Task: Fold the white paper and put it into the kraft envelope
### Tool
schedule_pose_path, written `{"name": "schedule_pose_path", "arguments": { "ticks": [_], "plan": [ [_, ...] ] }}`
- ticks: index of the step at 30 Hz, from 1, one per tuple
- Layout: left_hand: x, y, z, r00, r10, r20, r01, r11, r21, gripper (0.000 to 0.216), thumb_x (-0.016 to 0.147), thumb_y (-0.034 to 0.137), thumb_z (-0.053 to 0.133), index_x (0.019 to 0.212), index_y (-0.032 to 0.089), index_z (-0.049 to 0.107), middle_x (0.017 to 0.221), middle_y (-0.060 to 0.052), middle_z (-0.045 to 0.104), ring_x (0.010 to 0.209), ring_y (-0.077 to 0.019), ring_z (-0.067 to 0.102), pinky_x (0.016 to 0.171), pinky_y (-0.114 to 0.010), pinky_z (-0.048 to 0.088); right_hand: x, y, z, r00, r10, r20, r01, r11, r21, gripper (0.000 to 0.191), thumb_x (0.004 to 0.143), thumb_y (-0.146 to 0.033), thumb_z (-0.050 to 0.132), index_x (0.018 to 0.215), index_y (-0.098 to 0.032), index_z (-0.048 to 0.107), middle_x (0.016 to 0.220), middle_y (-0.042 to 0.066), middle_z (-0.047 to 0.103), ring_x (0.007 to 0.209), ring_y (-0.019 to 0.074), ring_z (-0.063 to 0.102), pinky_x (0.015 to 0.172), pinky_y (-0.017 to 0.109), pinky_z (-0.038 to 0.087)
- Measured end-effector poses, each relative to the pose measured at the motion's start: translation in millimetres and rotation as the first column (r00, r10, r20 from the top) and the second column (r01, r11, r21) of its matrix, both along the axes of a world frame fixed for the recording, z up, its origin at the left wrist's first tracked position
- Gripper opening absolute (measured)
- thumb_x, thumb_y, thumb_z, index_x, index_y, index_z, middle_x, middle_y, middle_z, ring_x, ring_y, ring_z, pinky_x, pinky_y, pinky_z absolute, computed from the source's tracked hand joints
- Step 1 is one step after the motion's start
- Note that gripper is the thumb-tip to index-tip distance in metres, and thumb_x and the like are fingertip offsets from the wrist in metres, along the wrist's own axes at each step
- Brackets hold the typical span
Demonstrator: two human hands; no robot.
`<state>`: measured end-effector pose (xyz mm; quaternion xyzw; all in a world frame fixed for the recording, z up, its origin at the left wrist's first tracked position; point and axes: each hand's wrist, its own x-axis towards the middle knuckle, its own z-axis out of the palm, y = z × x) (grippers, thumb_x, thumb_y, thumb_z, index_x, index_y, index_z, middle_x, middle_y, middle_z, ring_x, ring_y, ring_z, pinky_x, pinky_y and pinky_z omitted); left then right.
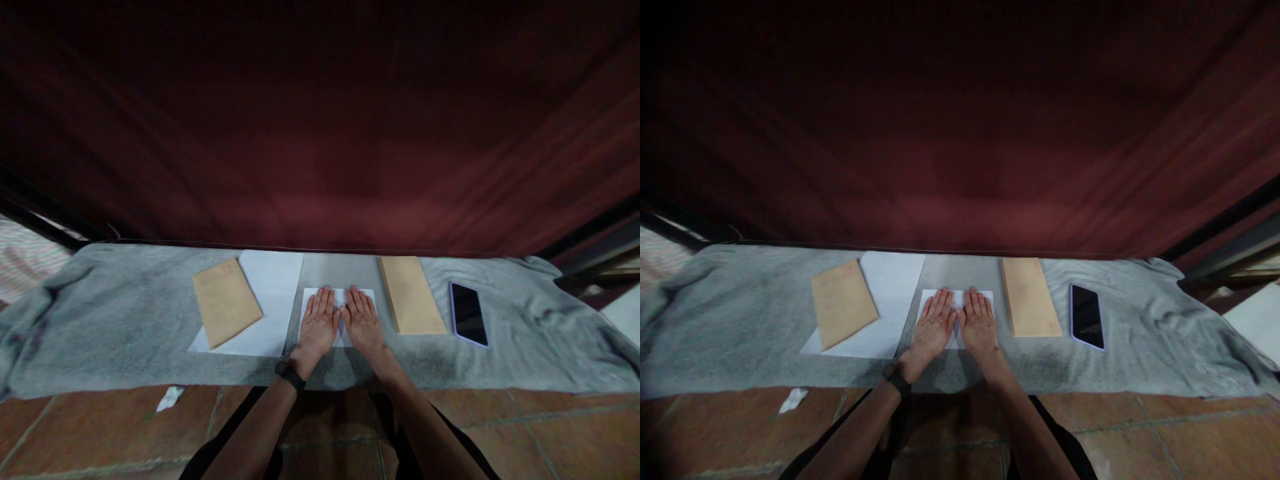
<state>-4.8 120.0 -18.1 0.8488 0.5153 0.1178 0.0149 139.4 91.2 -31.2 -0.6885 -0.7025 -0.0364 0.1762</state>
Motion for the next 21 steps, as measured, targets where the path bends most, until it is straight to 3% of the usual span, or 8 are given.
{"name": "schedule_pose_path", "arguments": {
  "ticks": [6,11,15,21],
  "plan": [
    [-12.9,4.7,-5.6,0.998,0.056,-0.003,-0.056,0.998,0.039,0.060,0.103,0.034,0.029,0.158,0.009,0.029,0.161,-0.015,0.036,0.153,-0.0236,0.028,0.125,-0.047,0.025,10.7,-0.9,-3.8,0.998,-0.052,0.036,0.049,0.996,0.076,0.056,0.107,-0.038,0.031,0.153,-0.008,0.041,0.156,0.018,0.044,0.147,0.0294,0.038,0.118,0.048,0.033],
    [-19.9,3.8,-4.6,0.995,0.098,-0.004,-0.098,0.994,0.054,0.060,0.103,0.035,0.030,0.156,0.007,0.034,0.161,-0.017,0.036,0.151,-0.0263,0.031,0.123,-0.046,0.030,16.9,-1.8,-6.2,0.995,-0.093,0.044,0.089,0.992,0.086,0.058,0.107,-0.038,0.030,0.154,-0.005,0.039,0.155,0.020,0.045,0.145,0.0306,0.041,0.117,0.047,0.033],
    [-18.7,4.3,0.6,0.992,0.124,-0.016,-0.124,0.992,0.035,0.059,0.103,0.034,0.031,0.153,0.003,0.039,0.159,-0.019,0.038,0.150,-0.0284,0.034,0.122,-0.046,0.031,22.9,2.5,-1.8,0.992,-0.117,0.040,0.115,0.992,0.049,0.053,0.105,-0.031,0.032,0.151,-0.006,0.044,0.154,0.019,0.048,0.142,0.0308,0.044,0.116,0.048,0.033],
    [-15.7,17.0,15.7,0.995,0.083,-0.050,-0.084,0.996,-0.020,0.053,0.101,0.024,0.035,0.149,0.006,0.046,0.155,-0.019,0.046,0.146,-0.0287,0.041,0.122,-0.047,0.029,33.0,21.9,20.8,1.000,-0.003,0.013,0.004,0.997,-0.080,0.046,0.099,-0.019,0.040,0.143,-0.016,0.055,0.146,0.013,0.057,0.135,0.0269,0.050,0.117,0.046,0.030]
  ]
}}
